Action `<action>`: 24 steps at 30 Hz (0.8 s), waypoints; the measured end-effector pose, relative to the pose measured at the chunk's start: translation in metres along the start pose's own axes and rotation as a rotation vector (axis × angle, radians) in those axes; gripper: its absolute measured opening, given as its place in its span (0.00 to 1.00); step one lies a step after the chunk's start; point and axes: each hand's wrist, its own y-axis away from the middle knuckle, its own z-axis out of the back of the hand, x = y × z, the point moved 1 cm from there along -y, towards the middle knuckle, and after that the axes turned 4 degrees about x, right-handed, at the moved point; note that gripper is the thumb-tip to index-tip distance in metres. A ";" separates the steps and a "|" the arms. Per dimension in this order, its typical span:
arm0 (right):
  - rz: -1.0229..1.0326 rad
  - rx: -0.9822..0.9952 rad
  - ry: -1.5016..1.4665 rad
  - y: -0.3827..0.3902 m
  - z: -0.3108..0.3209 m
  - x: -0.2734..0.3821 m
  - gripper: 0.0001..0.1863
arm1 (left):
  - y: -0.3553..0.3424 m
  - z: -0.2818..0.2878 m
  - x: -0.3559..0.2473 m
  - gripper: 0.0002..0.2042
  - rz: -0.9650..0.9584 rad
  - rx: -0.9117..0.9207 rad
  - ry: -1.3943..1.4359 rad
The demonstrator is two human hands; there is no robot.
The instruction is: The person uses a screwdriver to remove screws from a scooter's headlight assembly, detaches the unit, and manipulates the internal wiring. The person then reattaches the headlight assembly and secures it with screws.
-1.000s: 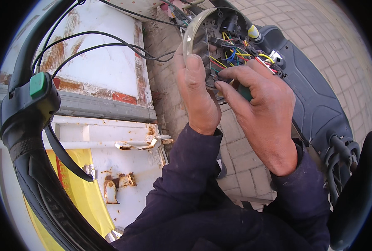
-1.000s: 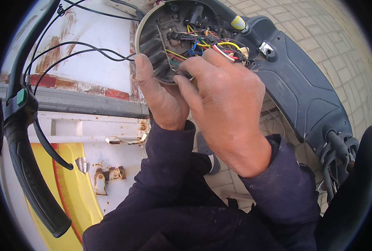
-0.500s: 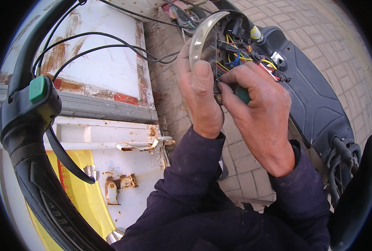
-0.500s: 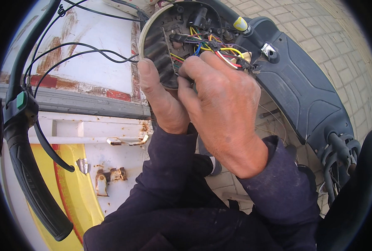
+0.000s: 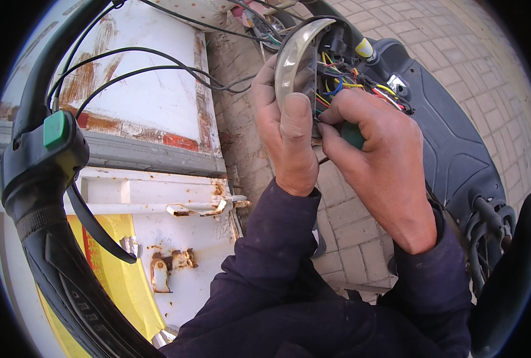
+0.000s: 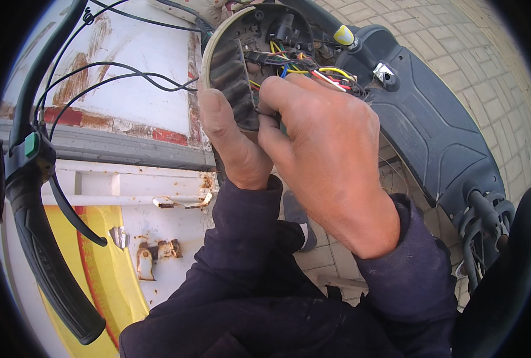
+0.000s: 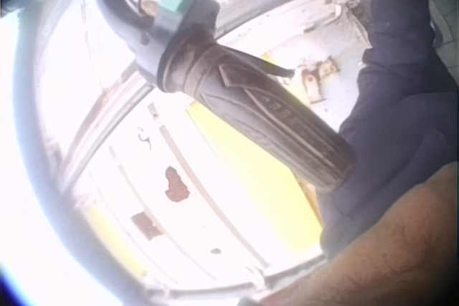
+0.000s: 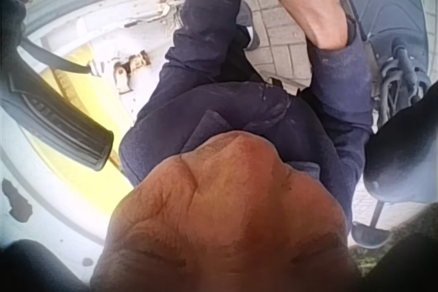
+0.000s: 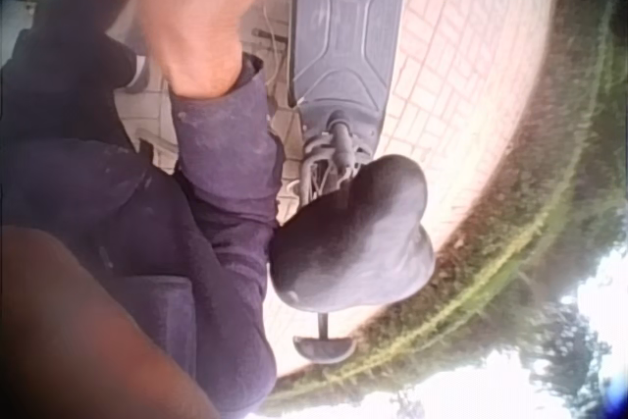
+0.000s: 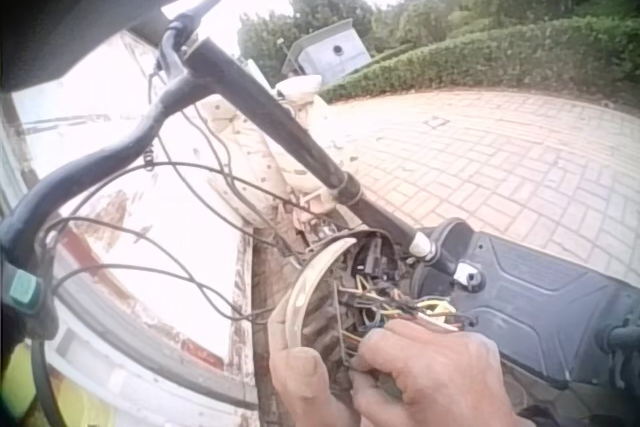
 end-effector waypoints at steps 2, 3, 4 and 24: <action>-0.104 0.046 -0.146 -0.001 0.001 -0.003 0.03 | -0.001 0.000 0.000 0.39 -0.025 0.031 -0.013; -0.098 0.040 -0.145 -0.002 0.002 -0.003 0.03 | -0.001 0.001 -0.001 0.40 0.004 0.034 0.048; -0.090 0.034 -0.144 -0.002 0.002 -0.003 0.03 | -0.002 0.003 -0.002 0.43 0.036 0.047 0.127; -0.150 0.165 -0.142 -0.005 0.014 -0.006 0.04 | -0.006 0.006 0.005 0.41 0.076 0.048 0.218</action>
